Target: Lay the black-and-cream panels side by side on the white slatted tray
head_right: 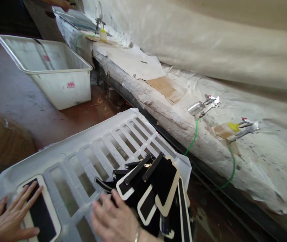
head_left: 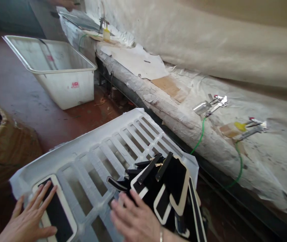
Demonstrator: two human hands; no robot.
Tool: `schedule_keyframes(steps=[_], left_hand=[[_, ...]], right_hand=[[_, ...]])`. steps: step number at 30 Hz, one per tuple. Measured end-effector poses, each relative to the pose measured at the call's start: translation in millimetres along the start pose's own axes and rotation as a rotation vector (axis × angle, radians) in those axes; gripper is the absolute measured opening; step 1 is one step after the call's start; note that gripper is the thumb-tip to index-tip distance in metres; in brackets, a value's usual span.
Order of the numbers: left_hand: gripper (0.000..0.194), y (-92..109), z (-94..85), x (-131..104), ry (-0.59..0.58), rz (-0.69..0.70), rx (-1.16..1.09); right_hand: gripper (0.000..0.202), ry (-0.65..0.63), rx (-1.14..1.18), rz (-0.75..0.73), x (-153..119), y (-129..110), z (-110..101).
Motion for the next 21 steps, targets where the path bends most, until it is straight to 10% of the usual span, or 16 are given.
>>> schedule_keyframes(steps=[2,6,14,21], left_hand=[[0.094,5,-10.7,-1,-0.03,0.003,0.1],[0.089,12,-26.7,-3,-0.116,0.009,0.138],[0.102,16,-23.9,6,-0.148,-0.002,0.159],[0.11,16,-23.2,5,-0.139,0.004,0.149]], right_hand=[[0.026,0.026,-0.045,-0.218,8,-21,55],[0.008,-0.258,-0.114,0.093,17,32,111],[0.02,-0.264,-0.171,0.43,30,158,5],[0.047,-0.114,-0.218,0.544,39,229,-31]])
Point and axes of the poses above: each hand's wrist, its own x-axis towards the middle knuckle, its own z-axis out of the palm, y = z × x, the point moved 6 cm from there along x, towards the middle knuckle, and after that the axes turned 15 degrees about x, right-handed, at the moved point
